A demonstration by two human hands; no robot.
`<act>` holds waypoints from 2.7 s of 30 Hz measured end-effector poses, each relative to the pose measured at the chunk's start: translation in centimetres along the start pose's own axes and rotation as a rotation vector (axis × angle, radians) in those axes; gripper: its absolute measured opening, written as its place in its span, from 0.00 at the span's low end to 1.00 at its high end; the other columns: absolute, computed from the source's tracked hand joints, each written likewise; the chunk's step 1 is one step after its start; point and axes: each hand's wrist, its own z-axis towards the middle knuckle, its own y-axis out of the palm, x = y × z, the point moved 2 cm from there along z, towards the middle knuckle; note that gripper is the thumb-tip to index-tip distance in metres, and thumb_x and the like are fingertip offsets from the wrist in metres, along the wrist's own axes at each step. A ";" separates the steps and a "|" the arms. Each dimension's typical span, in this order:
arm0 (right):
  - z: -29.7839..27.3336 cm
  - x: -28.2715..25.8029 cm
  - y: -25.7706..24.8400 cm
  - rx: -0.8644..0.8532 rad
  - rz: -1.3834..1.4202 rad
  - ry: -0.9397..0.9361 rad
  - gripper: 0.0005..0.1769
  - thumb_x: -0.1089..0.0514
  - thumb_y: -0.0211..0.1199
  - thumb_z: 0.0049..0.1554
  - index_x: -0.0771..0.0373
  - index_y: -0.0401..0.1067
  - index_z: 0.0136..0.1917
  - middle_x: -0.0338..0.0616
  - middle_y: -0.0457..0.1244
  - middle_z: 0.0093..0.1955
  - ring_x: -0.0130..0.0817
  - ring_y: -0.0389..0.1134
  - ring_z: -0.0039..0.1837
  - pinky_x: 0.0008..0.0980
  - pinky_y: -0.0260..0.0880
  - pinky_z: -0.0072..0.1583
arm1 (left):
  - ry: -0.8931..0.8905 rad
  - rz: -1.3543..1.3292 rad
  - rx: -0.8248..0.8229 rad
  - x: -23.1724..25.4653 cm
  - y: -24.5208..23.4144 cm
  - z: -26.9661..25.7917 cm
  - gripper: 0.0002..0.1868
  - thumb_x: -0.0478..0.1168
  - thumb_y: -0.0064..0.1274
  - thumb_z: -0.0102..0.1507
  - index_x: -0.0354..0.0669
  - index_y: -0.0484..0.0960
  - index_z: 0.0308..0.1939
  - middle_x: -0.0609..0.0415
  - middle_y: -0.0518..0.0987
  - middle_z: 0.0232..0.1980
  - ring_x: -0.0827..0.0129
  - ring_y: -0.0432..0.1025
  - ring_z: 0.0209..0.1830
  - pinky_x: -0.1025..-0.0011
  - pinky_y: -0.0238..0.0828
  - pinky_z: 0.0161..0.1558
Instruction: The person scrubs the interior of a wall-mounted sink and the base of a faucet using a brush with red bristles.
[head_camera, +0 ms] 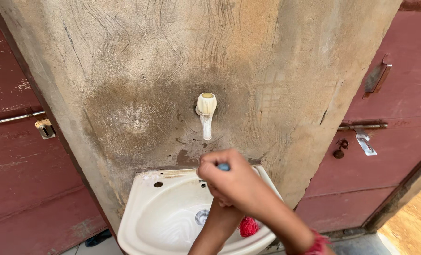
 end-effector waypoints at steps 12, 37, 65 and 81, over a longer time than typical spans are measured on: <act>-0.2 -0.4 -1.6 -0.154 -0.017 -0.077 0.20 0.55 0.56 0.55 0.63 0.60 0.25 0.35 0.53 0.19 0.22 0.52 0.22 0.28 0.51 0.26 | -0.138 -0.053 0.135 2.1 1.2 -0.5 0.23 0.40 0.58 0.56 0.43 0.74 0.55 0.58 0.79 0.53 0.76 0.72 0.53 0.72 0.71 0.51; 0.1 3.6 -0.7 -0.200 0.185 -0.168 0.17 0.57 0.55 0.57 0.63 0.62 0.29 0.36 0.54 0.21 0.22 0.53 0.23 0.26 0.53 0.28 | -0.345 -0.101 0.081 0.2 -0.2 -1.6 0.23 0.36 0.59 0.55 0.45 0.74 0.54 0.60 0.80 0.48 0.78 0.73 0.47 0.74 0.71 0.47; 2.3 3.7 -1.1 0.017 0.374 -0.183 0.17 0.59 0.56 0.57 0.62 0.59 0.28 0.37 0.51 0.21 0.26 0.50 0.24 0.30 0.55 0.30 | -0.492 -0.044 0.096 -1.5 -1.0 1.4 0.17 0.38 0.57 0.60 0.33 0.73 0.49 0.53 0.74 0.32 0.68 0.66 0.32 0.67 0.61 0.31; 2.9 2.2 -0.7 0.043 0.383 -0.215 0.17 0.56 0.54 0.58 0.63 0.58 0.30 0.38 0.52 0.22 0.26 0.50 0.24 0.32 0.52 0.29 | -0.350 0.061 0.188 3.3 -1.2 1.5 0.13 0.38 0.57 0.55 0.44 0.80 0.44 0.50 0.84 0.40 0.68 0.77 0.41 0.66 0.73 0.40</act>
